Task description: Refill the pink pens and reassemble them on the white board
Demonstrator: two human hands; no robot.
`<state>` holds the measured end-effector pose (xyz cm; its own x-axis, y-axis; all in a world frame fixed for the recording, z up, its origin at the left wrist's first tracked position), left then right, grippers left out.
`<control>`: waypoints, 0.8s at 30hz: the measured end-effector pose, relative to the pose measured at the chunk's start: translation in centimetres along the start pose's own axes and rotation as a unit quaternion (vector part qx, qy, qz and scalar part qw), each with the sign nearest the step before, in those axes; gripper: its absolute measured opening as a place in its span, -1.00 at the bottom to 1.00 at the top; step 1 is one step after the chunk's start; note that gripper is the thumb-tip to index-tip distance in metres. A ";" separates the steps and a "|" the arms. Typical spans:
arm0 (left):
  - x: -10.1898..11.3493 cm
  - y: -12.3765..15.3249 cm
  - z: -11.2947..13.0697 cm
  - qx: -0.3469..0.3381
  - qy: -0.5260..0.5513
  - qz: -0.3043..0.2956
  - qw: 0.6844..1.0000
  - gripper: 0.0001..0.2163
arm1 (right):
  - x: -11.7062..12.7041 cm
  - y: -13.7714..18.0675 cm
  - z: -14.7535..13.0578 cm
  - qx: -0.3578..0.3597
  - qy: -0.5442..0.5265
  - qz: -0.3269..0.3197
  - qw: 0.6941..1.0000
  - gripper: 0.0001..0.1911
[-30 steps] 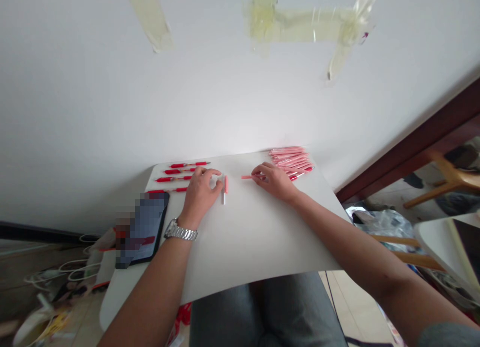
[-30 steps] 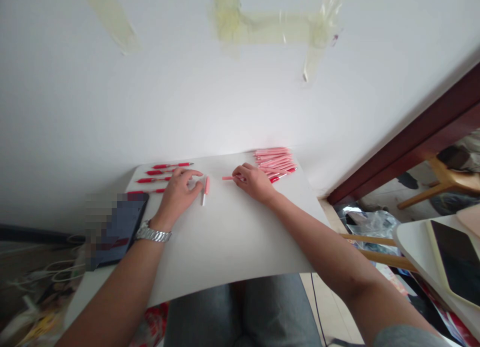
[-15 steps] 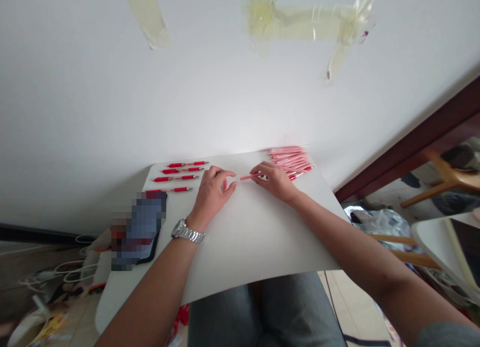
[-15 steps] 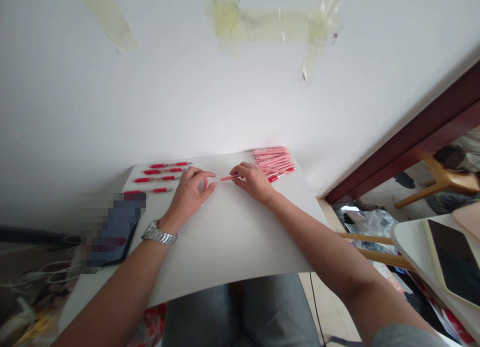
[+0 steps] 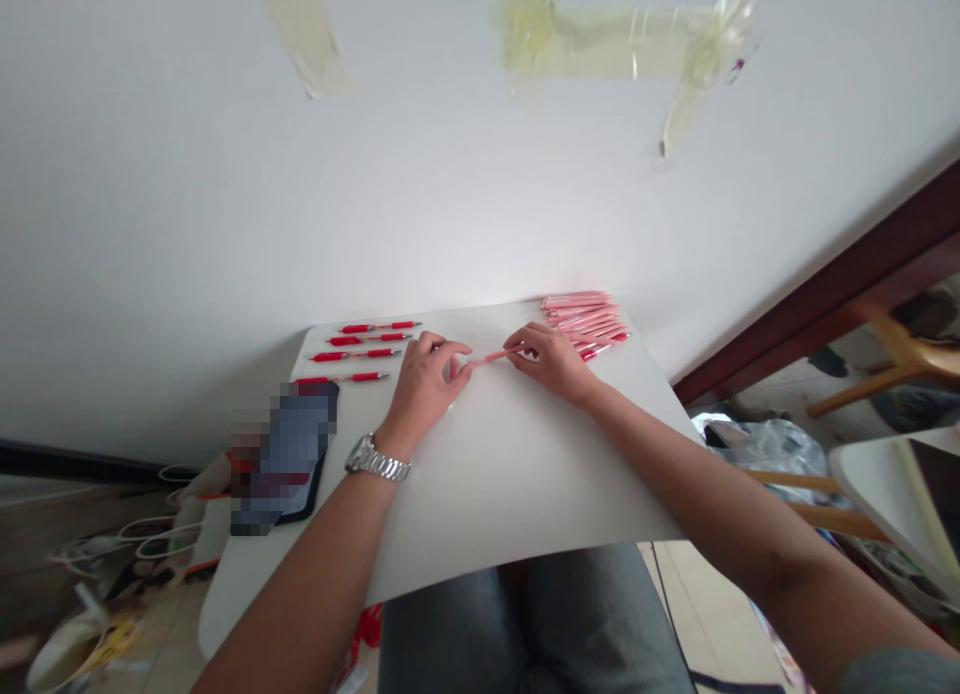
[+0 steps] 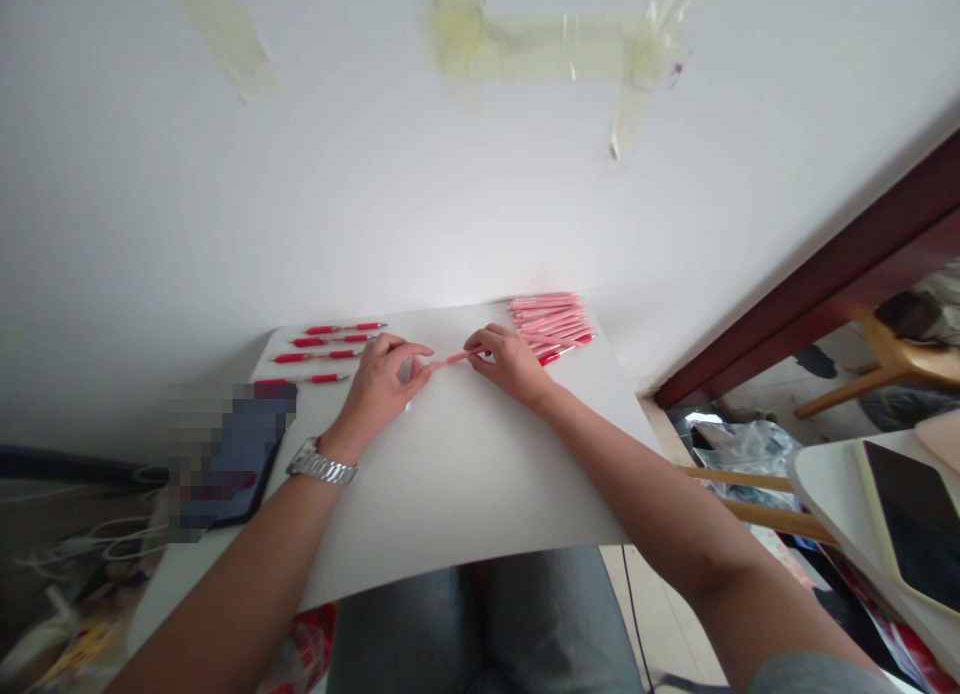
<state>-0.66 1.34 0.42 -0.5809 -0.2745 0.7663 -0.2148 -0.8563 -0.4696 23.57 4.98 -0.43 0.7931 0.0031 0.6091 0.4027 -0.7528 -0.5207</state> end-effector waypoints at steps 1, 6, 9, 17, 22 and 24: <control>0.0 0.0 -0.1 0.000 -0.002 -0.001 1.000 -0.81 | 0.0 0.0 0.0 -0.002 0.001 0.000 1.000 -0.89; 0.0 0.1 -0.1 -0.010 -0.008 -0.015 1.000 -0.78 | 0.0 0.0 0.1 -0.008 0.010 0.000 1.000 -0.89; 0.1 0.1 0.1 -0.010 -0.007 -0.022 1.000 -0.78 | 0.1 0.0 0.1 -0.009 0.009 0.005 1.000 -0.90; -0.2 -0.1 1.0 -0.019 -0.025 -0.025 0.999 -0.83 | 0.3 -0.1 -0.1 -0.012 0.011 0.009 1.000 -0.91; -0.1 -0.2 1.5 -0.008 -0.068 -0.017 0.997 -0.96 | 0.4 -0.1 -0.2 -0.007 0.014 0.005 1.000 -0.89; 0.0 -0.3 1.5 -0.007 -0.080 -0.016 0.997 -0.97 | 0.5 -0.1 -0.2 0.003 0.017 0.003 1.000 -0.88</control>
<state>0.56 0.96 1.16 -0.4418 -0.3142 0.8403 -0.2429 -0.8598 -0.4492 23.79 4.94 0.05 0.7792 -0.0244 0.6263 0.4004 -0.7494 -0.5273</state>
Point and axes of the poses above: each hand's wrist, its own y-axis away from the middle knuckle, its own x-axis out of the back of the hand, z = x × y, the point moved 2 cm from there along -y, towards the middle knuckle
